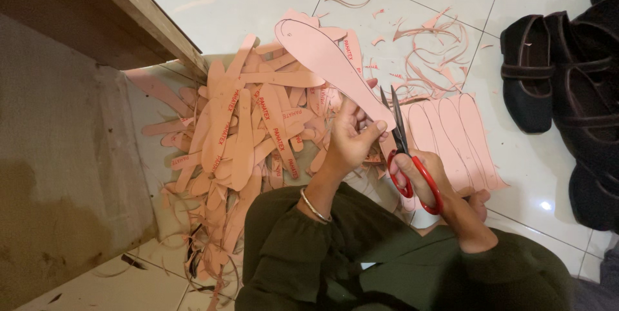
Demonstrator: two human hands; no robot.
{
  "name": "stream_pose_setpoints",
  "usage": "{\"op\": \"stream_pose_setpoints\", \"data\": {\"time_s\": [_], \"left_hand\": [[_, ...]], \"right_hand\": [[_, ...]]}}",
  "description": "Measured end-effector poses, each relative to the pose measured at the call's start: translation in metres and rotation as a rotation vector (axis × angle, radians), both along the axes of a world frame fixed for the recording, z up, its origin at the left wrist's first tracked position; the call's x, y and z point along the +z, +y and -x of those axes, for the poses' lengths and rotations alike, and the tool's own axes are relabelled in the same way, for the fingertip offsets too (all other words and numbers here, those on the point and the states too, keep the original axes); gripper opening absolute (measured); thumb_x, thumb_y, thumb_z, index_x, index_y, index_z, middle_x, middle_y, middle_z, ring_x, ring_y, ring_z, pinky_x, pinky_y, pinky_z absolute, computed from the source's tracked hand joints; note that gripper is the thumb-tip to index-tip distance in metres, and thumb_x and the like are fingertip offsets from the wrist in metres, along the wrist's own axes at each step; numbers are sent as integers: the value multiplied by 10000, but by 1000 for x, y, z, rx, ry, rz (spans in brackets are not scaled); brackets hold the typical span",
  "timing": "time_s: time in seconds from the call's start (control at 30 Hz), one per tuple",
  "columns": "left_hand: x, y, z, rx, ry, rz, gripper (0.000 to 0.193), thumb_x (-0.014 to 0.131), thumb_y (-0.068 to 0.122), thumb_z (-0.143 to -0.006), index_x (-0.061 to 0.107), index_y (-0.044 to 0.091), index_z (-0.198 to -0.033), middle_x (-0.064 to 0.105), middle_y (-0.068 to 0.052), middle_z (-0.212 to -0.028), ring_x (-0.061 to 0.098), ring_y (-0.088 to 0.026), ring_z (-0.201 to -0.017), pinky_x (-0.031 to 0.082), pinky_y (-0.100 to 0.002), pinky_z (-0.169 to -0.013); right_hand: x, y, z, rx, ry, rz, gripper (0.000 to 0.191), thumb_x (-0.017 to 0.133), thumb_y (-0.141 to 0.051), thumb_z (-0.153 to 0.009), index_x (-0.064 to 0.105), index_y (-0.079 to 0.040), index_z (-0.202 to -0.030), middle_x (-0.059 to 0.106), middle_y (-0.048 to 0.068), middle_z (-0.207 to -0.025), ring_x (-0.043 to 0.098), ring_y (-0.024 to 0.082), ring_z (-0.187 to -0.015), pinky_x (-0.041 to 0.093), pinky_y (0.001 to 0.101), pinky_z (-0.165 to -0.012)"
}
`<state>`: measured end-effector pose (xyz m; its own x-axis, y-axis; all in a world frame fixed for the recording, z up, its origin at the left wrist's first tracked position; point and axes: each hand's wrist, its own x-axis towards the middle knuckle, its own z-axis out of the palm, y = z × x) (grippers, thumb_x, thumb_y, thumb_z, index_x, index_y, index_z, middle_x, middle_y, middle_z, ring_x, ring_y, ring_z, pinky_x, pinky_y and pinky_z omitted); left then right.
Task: The person sits on the floor cutting insole shapes from a pink foam sheet using scissors, following drawn outlines. They trim the edges of each cut insole and place the finished pieces onto a growing pile of cut insoles beside them.
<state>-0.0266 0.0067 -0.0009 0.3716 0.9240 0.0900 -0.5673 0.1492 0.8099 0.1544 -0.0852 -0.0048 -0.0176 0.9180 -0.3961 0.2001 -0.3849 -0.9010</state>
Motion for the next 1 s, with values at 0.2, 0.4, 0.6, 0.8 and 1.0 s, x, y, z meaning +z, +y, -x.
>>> {"op": "stream_pose_setpoints", "data": {"time_s": [0.2, 0.4, 0.6, 0.8, 1.0], "left_hand": [[0, 1, 1, -14, -23, 22, 697, 563, -84, -971, 286, 6, -1603, 637, -68, -1007, 574, -79, -802, 504, -226, -723], [-7, 3, 1, -17, -86, 0, 728, 557, -81, -980, 246, 27, -1629, 618, -54, -999, 568, -85, -813, 504, -238, -725], [-19, 7, 2, -83, -163, 116, 784, 547, -84, -931, 237, 86, -1631, 608, -34, -980, 560, -78, -805, 492, -221, -713], [-33, 8, -2, -137, -122, 97, 659, 532, -83, -969, 309, 23, -1580, 600, -34, -1017, 550, -81, -835, 483, -228, -725], [-29, 5, 1, -112, 22, 18, 802, 530, -90, -953, 137, 60, -1636, 602, -29, -1010, 514, -59, -787, 459, -206, -704]], "right_hand": [[-3, -1, -3, -35, 78, 26, 411, 592, -369, -985, 637, -9, -791, 542, 40, -573, 459, 106, -460, 373, 264, -409], [-10, -2, -4, -56, -46, 52, 444, 598, -339, -988, 623, 17, -725, 500, 46, -493, 428, 122, -394, 334, 276, -366], [-9, 2, -14, 30, 217, 13, 369, 543, -356, -1005, 671, -11, -985, 515, 19, -647, 467, 102, -526, 406, 254, -472], [-5, 9, -11, 99, 66, 70, 258, 582, -178, -928, 651, -18, -1118, 569, 19, -809, 509, 117, -726, 460, 268, -670], [-1, 9, -4, 96, -57, 82, 208, 613, -128, -881, 688, -20, -1042, 657, 10, -815, 540, 94, -689, 458, 250, -609]]}}
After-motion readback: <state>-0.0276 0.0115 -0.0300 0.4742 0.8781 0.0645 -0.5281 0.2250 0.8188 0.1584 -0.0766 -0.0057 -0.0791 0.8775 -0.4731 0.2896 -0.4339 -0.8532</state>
